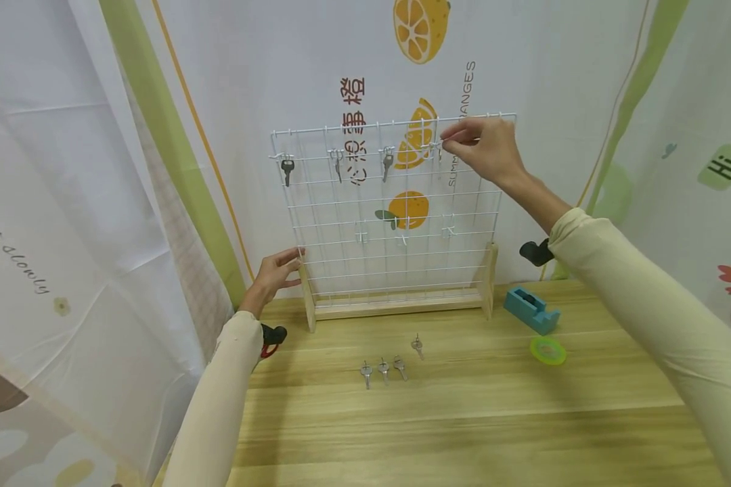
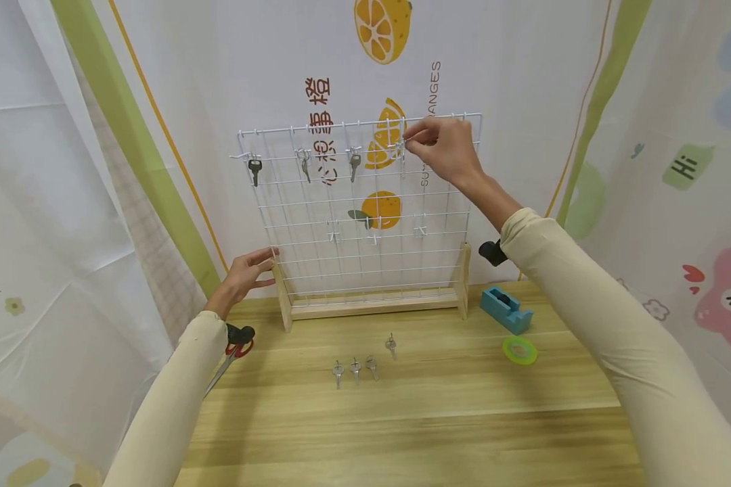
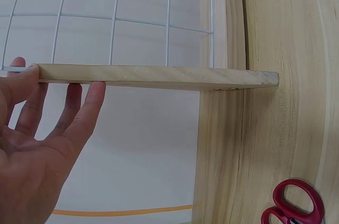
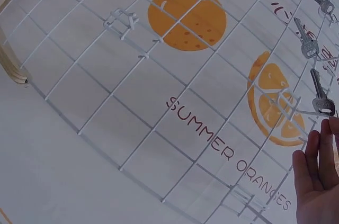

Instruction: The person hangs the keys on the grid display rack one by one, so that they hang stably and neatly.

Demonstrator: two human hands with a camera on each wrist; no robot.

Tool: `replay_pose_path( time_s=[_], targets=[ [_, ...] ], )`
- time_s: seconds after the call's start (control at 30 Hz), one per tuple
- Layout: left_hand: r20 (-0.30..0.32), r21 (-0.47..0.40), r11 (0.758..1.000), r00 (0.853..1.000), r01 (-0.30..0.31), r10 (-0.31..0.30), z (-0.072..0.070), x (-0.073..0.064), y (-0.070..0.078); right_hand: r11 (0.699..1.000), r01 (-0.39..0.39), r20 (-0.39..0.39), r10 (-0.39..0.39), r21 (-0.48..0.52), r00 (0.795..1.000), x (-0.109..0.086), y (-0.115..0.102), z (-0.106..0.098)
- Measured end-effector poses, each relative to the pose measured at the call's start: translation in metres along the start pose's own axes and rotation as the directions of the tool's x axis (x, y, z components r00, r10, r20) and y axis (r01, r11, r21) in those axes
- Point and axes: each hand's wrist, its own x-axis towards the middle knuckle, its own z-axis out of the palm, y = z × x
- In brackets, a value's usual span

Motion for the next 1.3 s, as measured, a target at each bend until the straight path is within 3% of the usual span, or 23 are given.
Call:
replay_pose_path(
  time_s=[0.2, 0.37, 0.73, 1.03, 1.3],
  targets=[
    [0.013, 0.018, 1.0, 1.0, -0.003, 0.003, 0.004, -0.012, 0.015, 0.999, -0.035, 0.02, 0.036, -0.001, 0.999, 0.002, 0.001, 0.005],
    [0.019, 0.032, 0.999, 0.999, -0.029, 0.028, 0.005, -0.012, 0.013, 0.999, -0.047, 0.011, 0.048, -0.007, 0.999, 0.006, 0.005, 0.009],
    [0.021, 0.014, 1.0, 1.0, -0.019, 0.019, 0.006, -0.013, 0.015, 0.998, -0.067, 0.032, 0.068, -0.019, 0.997, 0.01, 0.009, 0.014],
    [-0.008, 0.022, 0.999, 0.999, -0.033, 0.033, 0.0, 0.004, -0.008, 1.0, -0.003, 0.025, 0.003, -0.015, 1.0, -0.001, 0.013, 0.005],
    [-0.006, 0.024, 0.999, 0.999, -0.041, 0.041, -0.001, 0.004, -0.007, 0.999, 0.034, 0.052, -0.034, -0.002, 0.998, -0.022, 0.012, 0.0]
  ],
)
